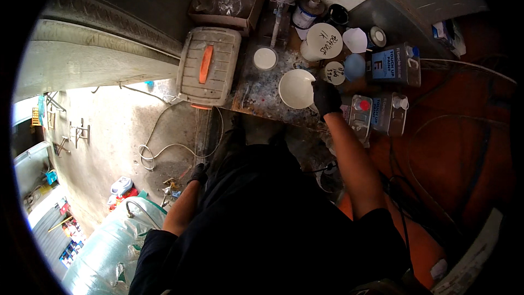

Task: The person pours liquid from a labeled container into a white cup and stirs the contents with a stick. They repeat this process with another container, continuing to mix the substances in the cup.

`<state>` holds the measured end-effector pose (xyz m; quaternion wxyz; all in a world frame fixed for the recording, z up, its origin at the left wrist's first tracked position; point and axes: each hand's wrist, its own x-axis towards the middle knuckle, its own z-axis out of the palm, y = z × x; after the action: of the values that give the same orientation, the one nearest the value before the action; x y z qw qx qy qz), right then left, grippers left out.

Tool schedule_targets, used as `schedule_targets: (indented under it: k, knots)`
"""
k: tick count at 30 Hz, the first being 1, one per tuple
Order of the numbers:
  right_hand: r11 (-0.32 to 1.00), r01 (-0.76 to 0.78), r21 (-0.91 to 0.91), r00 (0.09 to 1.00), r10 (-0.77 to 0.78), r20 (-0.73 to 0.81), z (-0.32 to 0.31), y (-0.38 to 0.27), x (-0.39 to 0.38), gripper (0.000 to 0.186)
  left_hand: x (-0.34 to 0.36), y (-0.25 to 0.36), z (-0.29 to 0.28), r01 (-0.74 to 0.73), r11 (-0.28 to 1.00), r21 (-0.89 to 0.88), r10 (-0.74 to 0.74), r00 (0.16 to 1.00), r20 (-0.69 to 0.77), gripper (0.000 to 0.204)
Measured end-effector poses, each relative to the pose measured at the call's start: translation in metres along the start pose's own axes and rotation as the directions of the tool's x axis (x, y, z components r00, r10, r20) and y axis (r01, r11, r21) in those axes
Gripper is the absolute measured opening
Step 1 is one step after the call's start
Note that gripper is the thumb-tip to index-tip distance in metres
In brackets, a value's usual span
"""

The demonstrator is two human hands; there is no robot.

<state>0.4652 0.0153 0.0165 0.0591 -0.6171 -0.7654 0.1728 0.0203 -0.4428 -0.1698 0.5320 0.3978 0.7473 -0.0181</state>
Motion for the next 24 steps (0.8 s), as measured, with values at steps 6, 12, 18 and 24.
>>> schedule_targets:
  k: [6, 12, 18, 24]
  knots:
    - [0.942, 0.009, 0.337, 0.995, -0.041, 0.087, 0.005, -0.004, -0.001, 0.028, -0.002, 0.018, -0.007, 0.197, 0.980, 0.026, -0.197, 0.980, -0.013, 0.048]
    - [0.996, 0.084, -0.026, 0.984, -0.079, 0.158, -0.008, 0.003, -0.007, 0.025, -0.006, 0.013, -0.014, 0.162, 0.984, 0.080, -0.150, 0.979, -0.138, 0.055]
    - [0.953, 0.188, 0.238, 0.980, -0.165, -0.113, -0.027, -0.025, -0.004, 0.026, -0.003, 0.024, -0.018, 0.221, 0.975, 0.033, -0.221, 0.975, -0.013, 0.061]
    - [0.993, 0.104, -0.052, 0.981, -0.094, 0.168, -0.019, -0.012, -0.024, 0.022, -0.006, 0.010, -0.014, 0.169, 0.985, -0.036, -0.172, 0.982, -0.073, 0.059]
